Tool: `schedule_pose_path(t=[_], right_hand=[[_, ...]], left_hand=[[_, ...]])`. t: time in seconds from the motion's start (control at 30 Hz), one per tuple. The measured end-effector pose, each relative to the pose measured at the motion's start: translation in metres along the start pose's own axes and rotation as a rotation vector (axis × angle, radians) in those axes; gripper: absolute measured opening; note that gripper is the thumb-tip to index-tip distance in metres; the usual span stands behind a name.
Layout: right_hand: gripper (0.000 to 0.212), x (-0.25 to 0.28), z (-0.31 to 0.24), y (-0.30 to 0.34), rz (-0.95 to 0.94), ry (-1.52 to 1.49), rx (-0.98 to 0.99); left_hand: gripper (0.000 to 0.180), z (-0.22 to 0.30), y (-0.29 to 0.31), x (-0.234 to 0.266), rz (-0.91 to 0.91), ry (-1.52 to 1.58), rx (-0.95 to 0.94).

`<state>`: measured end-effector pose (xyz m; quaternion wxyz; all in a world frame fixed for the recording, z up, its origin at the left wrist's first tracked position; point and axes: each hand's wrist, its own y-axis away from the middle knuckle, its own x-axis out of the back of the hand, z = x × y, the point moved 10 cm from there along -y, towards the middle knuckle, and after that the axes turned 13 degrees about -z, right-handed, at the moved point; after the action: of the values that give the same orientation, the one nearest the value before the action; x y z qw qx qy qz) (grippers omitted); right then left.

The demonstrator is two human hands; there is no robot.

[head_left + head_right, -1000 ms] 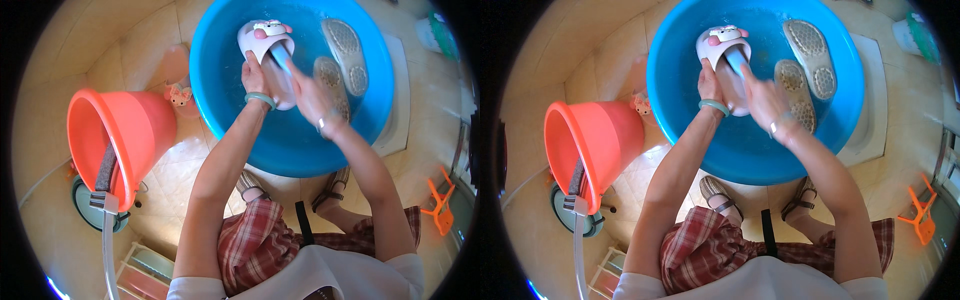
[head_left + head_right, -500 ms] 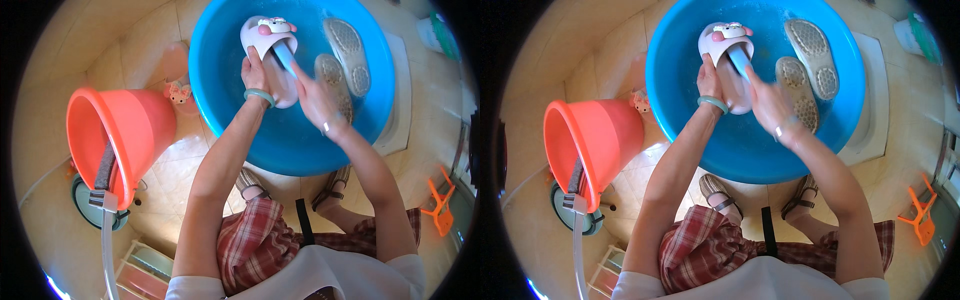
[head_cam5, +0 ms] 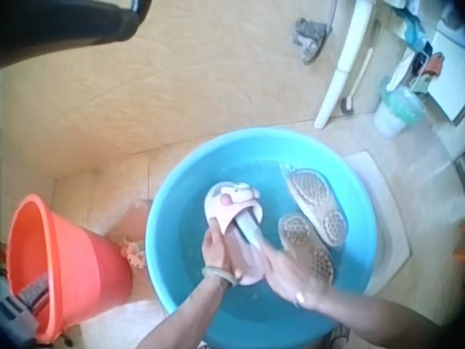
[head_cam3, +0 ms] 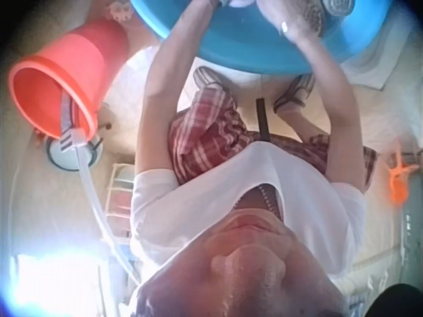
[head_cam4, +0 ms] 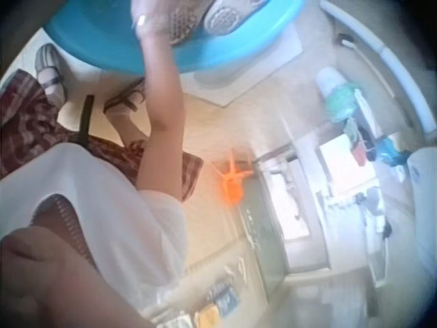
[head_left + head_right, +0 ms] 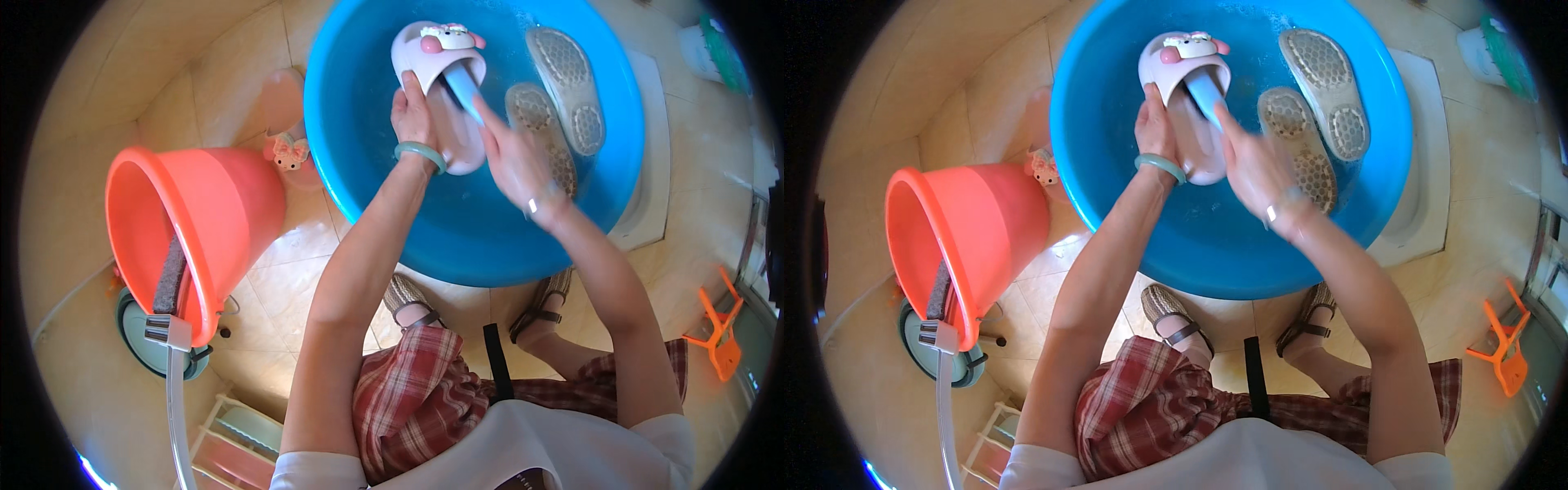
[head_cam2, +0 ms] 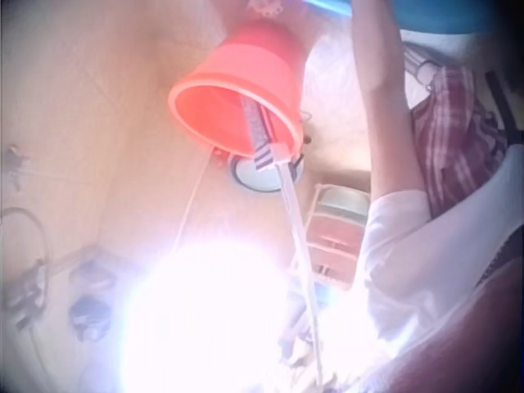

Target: The person scrubs a pair of pink slippers with a brush in a blue basin filled with water. They scrub the top, bottom, and sides of the slippers, rinse them, and place them back in the basin.

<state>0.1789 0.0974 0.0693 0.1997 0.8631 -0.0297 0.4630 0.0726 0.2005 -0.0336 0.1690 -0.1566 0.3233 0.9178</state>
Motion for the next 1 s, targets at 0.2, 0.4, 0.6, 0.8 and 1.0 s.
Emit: schedule_pose_path(t=[0.2,0.4,0.6,0.8,1.0], right_hand=[[0.045,-0.003,-0.001,0.018,-0.024,-0.028,-0.004],[0.042,-0.002,0.032,-0.057,0.071,0.057,-0.105],[0.050,-0.012,-0.010,0.052,-0.079,-0.143,-0.034],[0.039,0.006,0.025,-0.051,0.029,0.041,-0.144],[0.043,-0.002,-0.001,-0.006,-0.037,-0.048,-0.059]], left_hand=[[0.054,0.006,-0.009,0.006,0.039,-0.066,-0.157],[0.058,-0.014,0.005,-0.009,0.013,-0.044,-0.003],[0.059,0.012,-0.003,0.006,0.027,0.034,-0.075],[0.057,-0.002,-0.001,-0.007,-0.036,-0.066,-0.069],[0.062,0.001,0.003,0.004,0.024,0.017,-0.010]])
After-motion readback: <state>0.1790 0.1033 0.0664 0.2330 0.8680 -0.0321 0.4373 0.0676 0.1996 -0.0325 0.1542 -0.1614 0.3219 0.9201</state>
